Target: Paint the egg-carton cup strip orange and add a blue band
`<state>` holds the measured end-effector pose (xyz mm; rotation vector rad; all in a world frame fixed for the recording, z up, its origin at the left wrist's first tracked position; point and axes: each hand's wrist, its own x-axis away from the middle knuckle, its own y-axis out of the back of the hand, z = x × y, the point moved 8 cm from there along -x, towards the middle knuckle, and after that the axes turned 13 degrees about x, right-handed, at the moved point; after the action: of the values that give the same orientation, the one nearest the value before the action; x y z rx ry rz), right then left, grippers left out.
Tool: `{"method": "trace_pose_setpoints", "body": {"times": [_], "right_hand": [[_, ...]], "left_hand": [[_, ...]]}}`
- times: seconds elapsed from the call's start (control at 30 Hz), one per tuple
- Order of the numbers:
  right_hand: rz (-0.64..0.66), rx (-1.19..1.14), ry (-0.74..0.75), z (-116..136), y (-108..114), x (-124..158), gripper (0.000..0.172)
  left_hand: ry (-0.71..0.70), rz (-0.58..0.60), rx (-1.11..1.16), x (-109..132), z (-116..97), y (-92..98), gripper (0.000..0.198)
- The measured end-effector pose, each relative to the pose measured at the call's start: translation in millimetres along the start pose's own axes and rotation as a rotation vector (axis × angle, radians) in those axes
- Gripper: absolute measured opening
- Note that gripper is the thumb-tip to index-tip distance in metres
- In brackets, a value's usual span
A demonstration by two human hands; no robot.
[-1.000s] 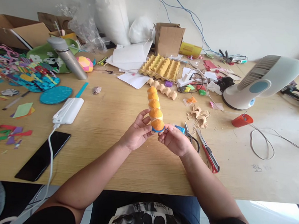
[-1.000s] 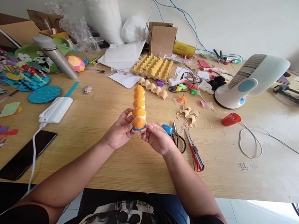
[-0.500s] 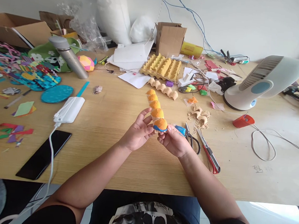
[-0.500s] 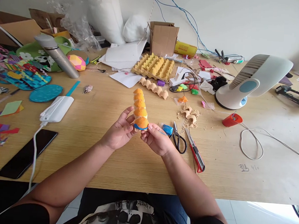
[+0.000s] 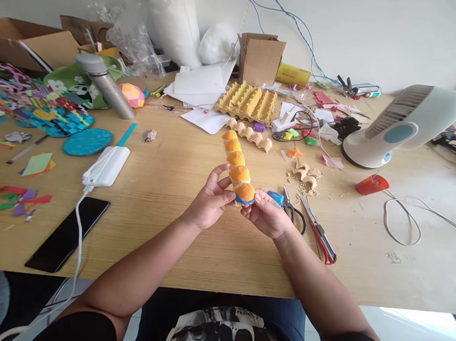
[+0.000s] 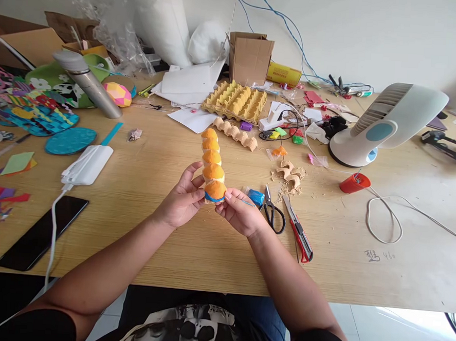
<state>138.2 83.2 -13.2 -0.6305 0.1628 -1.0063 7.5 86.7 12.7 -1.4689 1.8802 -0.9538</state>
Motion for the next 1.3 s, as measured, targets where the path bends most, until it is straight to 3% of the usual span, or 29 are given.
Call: {"method": "trace_pose_setpoints", "body": {"times": [0.57, 0.77, 1.0, 1.3], "right_hand": [[0.008, -0.028, -0.009, 0, -3, 0, 0.034], [-0.030, -0.056, 0.063, 4, 1, 1, 0.035], [-0.101, 0.015, 0.119, 5, 6, -3, 0.034], [-0.152, 0.045, 0.107, 3, 8, -3, 0.034]], "left_hand": [[-0.029, -0.125, 0.039, 1, 0, 6.1, 0.081], [0.024, -0.156, 0.050, 0, 9, 12.6, 0.060], [0.163, 0.022, -0.102, 2, 22, 1.4, 0.044], [0.173, -0.101, -0.072, 1, 25, 13.1, 0.037]]}}
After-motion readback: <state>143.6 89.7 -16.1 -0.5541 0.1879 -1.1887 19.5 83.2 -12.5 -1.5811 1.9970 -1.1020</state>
